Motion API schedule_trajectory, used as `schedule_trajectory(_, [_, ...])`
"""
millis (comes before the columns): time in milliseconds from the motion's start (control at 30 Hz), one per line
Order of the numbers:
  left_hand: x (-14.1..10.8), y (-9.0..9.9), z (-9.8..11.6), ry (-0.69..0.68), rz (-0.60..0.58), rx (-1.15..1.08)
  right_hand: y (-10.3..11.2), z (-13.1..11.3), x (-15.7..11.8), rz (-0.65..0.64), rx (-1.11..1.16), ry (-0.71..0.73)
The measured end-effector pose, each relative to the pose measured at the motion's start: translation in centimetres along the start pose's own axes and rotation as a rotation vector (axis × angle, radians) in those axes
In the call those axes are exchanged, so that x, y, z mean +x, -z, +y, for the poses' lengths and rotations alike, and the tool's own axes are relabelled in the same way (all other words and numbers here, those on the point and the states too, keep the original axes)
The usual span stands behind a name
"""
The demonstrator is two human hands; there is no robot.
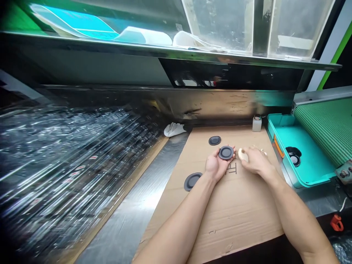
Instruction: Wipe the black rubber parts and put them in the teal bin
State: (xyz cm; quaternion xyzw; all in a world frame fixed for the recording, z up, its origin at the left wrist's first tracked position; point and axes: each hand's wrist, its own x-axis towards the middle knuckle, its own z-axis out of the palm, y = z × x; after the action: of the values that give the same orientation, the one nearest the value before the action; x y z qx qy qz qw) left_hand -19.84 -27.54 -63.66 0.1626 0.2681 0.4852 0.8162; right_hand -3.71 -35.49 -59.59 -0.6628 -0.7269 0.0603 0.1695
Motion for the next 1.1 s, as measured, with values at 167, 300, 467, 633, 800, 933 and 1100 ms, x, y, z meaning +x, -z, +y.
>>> schedule_trajectory(167, [0.1,0.1,-0.9,-0.018,-0.028,0.029,-2.6,-2.3,0.5,0.14,0.091,0.188])
schedule_trajectory(300, [0.4,0.6,-1.1,-0.044,-0.013,0.035,-3.6,-2.8,0.6,0.147,-0.044,0.14])
schedule_trajectory(467, [0.7,0.9,-1.0,-0.062,-0.023,0.082,-3.2,-2.3,0.6,0.059,-0.057,0.181])
schedule_trajectory(633, [0.5,0.6,-0.4,-0.01,0.002,0.092,-3.1,-0.7,1.0,0.161,-0.118,-0.051])
schedule_trajectory(800, [-0.5,0.1,0.8,0.088,-0.083,-0.036,-4.1,0.6,1.4,0.146,-0.079,-0.121])
schedule_trajectory(933, [-1.2,-0.3,1.4,0.119,-0.134,-0.085,-4.7,0.8,1.5,0.15,-0.052,-0.124])
schedule_trajectory(1100, [-2.1,-1.3,0.7,-0.051,-0.139,0.098,-4.5,0.7,1.5,0.154,-0.051,-0.118])
